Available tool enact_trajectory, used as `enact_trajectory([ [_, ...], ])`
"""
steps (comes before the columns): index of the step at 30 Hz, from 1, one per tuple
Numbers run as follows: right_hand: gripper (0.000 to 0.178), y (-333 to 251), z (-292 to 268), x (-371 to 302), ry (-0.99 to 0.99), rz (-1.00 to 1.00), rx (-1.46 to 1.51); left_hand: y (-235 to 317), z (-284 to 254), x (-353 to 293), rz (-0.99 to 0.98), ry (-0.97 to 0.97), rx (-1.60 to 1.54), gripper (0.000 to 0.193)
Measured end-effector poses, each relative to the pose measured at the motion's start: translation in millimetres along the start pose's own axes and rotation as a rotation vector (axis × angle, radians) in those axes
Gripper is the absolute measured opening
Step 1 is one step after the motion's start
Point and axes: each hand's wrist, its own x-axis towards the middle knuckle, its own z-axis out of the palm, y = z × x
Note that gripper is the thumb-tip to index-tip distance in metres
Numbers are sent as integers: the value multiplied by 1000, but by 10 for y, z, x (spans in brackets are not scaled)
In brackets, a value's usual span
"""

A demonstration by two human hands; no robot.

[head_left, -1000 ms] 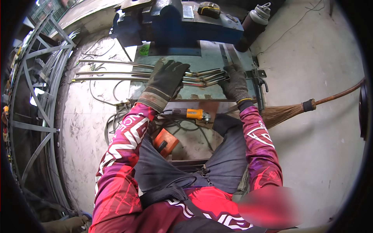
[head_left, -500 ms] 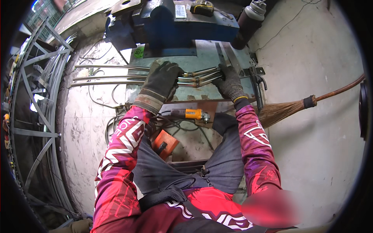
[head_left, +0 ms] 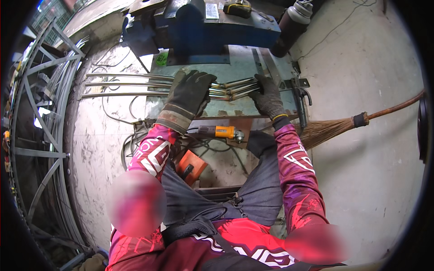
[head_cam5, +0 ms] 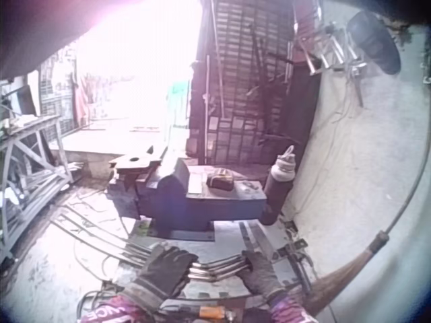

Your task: Marking and fitting metal tubes for a frame assembly.

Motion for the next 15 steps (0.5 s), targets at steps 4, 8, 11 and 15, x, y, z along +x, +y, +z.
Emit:
enact_trajectory([
  [4,63,29,12,0,-1,-47,-202,7,-5,23,-19,-24,-31,55],
  [8,62,63,104,-16,113,-132,-221,-4,1,12,-32,-16,-22,56],
  [11,63,-89,137,22,17,-97,-275,-9,-78,-67,-61,-48,33,58],
  [15,55,167,153,9,67,-211,-345,-6,133,-61,-22,-28,185,54],
])
